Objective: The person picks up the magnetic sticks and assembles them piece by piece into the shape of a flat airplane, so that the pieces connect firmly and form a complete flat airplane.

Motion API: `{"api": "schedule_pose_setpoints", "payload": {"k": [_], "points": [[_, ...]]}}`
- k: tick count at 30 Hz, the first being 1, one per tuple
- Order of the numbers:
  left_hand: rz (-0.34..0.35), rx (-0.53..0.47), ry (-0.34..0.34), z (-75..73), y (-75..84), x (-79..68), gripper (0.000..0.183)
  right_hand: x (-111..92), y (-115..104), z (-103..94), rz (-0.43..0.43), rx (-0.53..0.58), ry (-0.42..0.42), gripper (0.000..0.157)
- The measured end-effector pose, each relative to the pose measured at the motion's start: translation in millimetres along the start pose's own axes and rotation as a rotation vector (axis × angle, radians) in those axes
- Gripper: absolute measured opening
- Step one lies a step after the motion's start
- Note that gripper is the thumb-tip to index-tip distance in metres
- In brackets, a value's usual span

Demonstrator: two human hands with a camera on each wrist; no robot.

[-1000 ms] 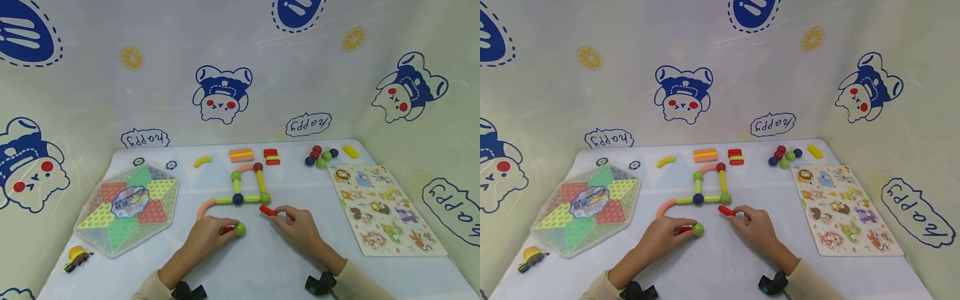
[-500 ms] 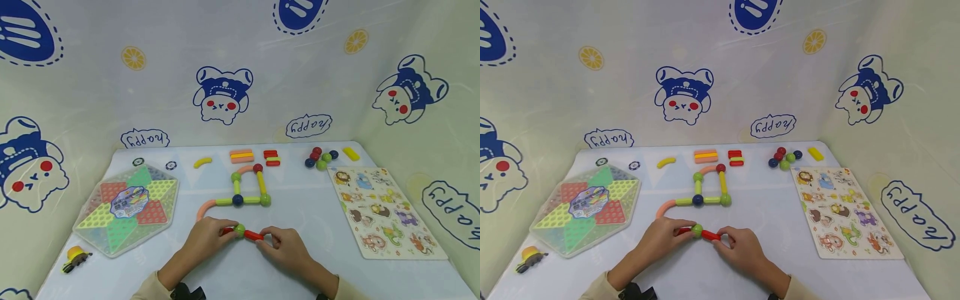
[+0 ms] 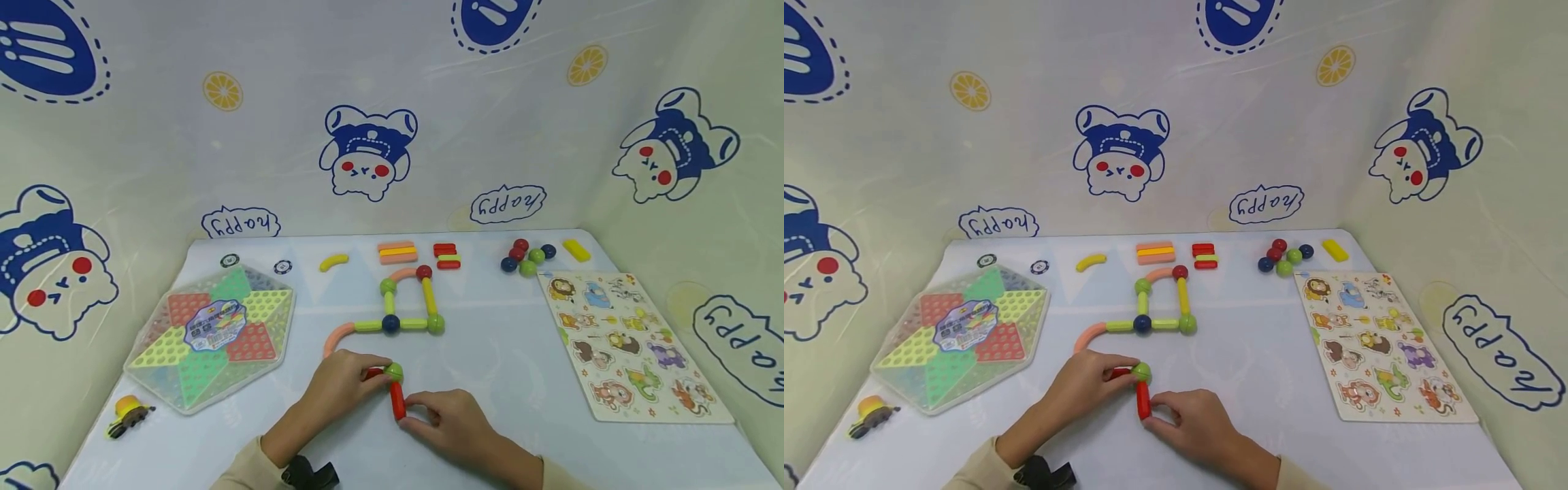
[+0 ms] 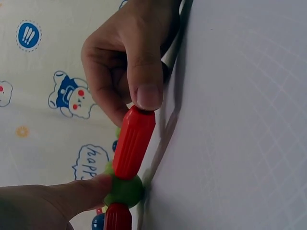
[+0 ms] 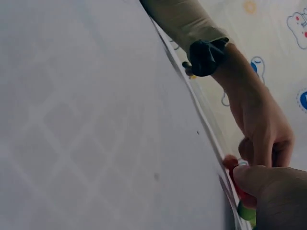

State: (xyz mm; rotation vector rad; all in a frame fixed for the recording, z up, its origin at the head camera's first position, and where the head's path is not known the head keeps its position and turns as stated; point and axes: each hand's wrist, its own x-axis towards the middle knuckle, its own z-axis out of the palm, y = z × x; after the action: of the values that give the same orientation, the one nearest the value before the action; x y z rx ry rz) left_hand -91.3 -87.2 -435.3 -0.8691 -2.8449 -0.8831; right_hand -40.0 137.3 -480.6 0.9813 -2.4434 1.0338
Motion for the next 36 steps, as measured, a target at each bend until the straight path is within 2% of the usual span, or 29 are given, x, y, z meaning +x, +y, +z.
{"api": "schedule_pose_setpoints", "payload": {"k": [13, 17, 28, 31, 34, 36], "points": [[0.000, 0.016, 0.011, 2.2, -1.2, -0.4, 0.026, 4, -7, 4.0, 0.045, -0.039, -0.021, 0.030], [0.011, 0.033, 0.009, 1.7, -0.4, 0.6, 0.031, 4, -7, 3.2, 0.060, -0.055, -0.021, 0.034], [0.007, 0.001, -0.001, 1.5, 1.2, 4.3, 0.028, 2, -5, 3.0, 0.039, -0.072, -0.003, 0.036], [0.009, 0.009, 0.000, 1.1, 1.6, 5.2, 0.026, 5, -2, -3.8, 0.063, -0.071, -0.004, 0.037], [0.003, 0.011, -0.007, 0.2, 1.2, 4.9, 0.025, 16, 17, -22.4, 0.092, -0.110, 0.044, 0.033], [-0.011, 0.006, -0.021, -1.0, 1.1, 4.4, 0.026, 27, 41, -44.0, 0.197, -0.143, 0.108, 0.029]]}}
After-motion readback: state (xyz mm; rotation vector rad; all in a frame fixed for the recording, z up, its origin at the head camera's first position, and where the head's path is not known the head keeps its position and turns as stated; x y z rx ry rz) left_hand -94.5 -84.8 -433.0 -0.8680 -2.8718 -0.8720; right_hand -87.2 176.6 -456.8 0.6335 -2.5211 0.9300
